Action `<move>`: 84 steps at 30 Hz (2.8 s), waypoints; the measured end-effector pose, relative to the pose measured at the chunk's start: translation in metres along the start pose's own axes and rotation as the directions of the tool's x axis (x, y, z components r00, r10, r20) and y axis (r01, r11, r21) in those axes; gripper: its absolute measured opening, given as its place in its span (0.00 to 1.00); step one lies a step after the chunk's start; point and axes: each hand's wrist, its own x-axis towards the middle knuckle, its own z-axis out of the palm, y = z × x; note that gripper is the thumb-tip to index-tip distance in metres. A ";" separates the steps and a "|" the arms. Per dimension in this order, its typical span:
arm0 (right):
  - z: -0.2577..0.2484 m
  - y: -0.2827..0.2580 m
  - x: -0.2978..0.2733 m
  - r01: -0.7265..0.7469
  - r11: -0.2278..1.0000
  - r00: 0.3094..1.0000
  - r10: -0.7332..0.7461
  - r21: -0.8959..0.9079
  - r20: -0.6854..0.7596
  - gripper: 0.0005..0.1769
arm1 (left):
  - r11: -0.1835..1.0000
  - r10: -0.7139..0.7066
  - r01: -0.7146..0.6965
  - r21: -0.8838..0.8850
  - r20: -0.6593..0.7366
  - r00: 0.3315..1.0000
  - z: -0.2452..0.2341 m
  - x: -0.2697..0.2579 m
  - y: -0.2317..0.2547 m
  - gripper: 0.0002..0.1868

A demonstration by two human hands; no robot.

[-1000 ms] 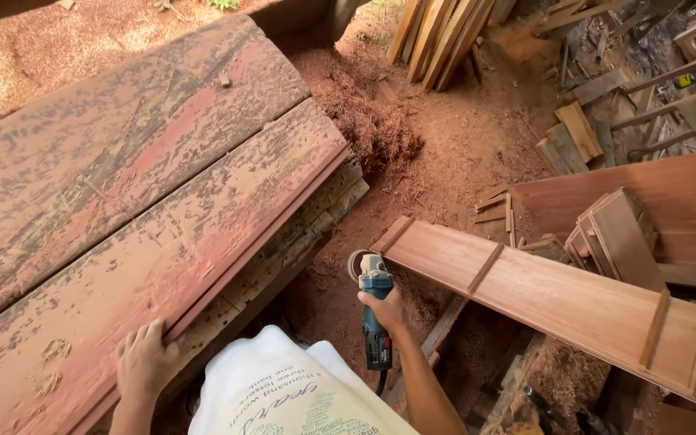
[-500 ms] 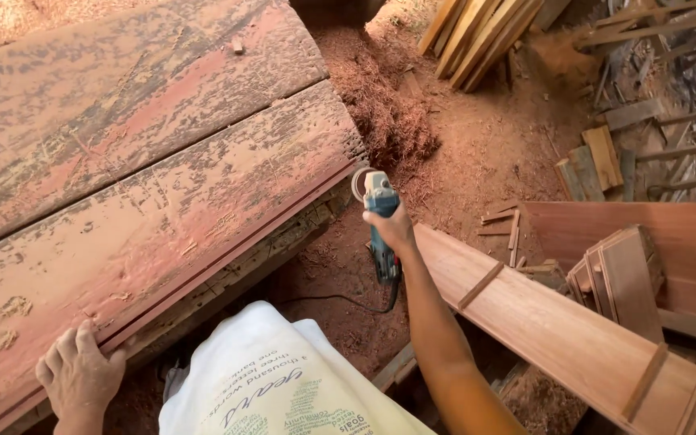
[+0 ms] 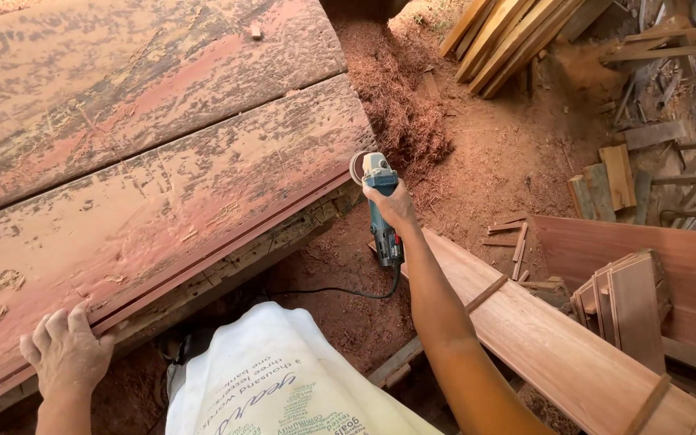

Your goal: Sanding the edges of long wooden strips using an angle grinder.

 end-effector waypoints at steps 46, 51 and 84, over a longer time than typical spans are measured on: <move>0.184 -0.085 -0.192 0.175 0.967 0.961 -0.128 -0.182 0.247 0.54 | 0.985 0.058 -0.064 -0.163 -0.036 0.998 -0.031 -0.009 0.005 0.39; 0.214 -0.089 -0.217 0.194 0.966 0.949 -0.140 -0.171 0.284 0.55 | 0.984 0.067 -0.069 -0.162 -0.021 0.998 -0.038 -0.009 0.003 0.39; 0.369 -0.171 -0.389 0.475 0.839 0.799 -0.287 -0.263 0.529 0.57 | 0.959 -0.123 0.049 -0.279 -0.253 0.960 0.006 -0.083 -0.181 0.41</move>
